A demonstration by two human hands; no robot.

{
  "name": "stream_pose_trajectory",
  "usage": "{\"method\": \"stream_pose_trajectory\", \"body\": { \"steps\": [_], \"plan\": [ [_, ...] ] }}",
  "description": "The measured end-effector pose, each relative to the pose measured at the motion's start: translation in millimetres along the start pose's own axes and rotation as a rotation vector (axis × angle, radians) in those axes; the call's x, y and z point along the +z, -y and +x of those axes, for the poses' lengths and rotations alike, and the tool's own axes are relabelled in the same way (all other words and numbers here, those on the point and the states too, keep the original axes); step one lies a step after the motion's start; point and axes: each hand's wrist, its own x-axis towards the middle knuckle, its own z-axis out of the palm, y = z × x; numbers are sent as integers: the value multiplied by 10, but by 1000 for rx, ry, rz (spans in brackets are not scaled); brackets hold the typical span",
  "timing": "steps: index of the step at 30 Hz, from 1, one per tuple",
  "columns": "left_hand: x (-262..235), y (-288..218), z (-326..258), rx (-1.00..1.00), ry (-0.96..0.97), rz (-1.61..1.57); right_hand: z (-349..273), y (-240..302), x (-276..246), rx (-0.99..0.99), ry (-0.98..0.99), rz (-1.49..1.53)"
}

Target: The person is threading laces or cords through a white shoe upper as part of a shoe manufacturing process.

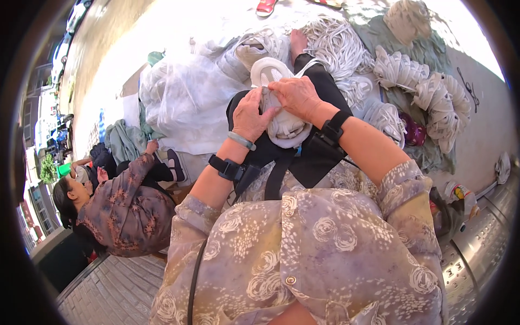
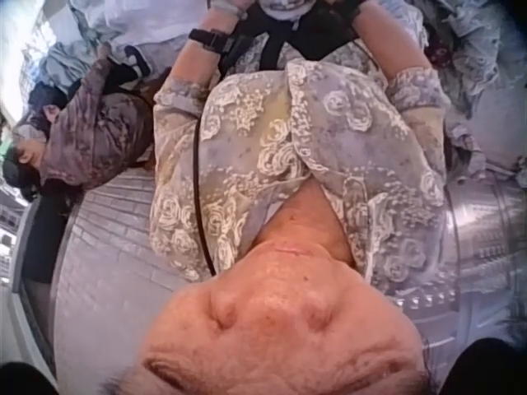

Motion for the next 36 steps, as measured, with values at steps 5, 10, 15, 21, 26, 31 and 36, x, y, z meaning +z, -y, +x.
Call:
{"method": "stream_pose_trajectory", "body": {
  "steps": [5,10,15,21,26,31,36],
  "plan": [
    [-53,-107,90,-171,191,-18,-42,21,-74,17,12,-49],
    [-189,-172,178,-300,302,195,58,132,-81,-21,19,-70],
    [281,6,168,-350,170,283,141,216,29,-75,-40,-72],
    [310,-154,163,-392,154,102,7,99,-18,18,27,-67],
    [244,-137,109,-439,111,68,137,181,30,123,90,-79],
    [423,-89,167,-469,72,16,190,173,21,58,54,-88],
    [362,-176,153,-392,114,14,54,141,37,-7,-14,-121]
  ]
}}
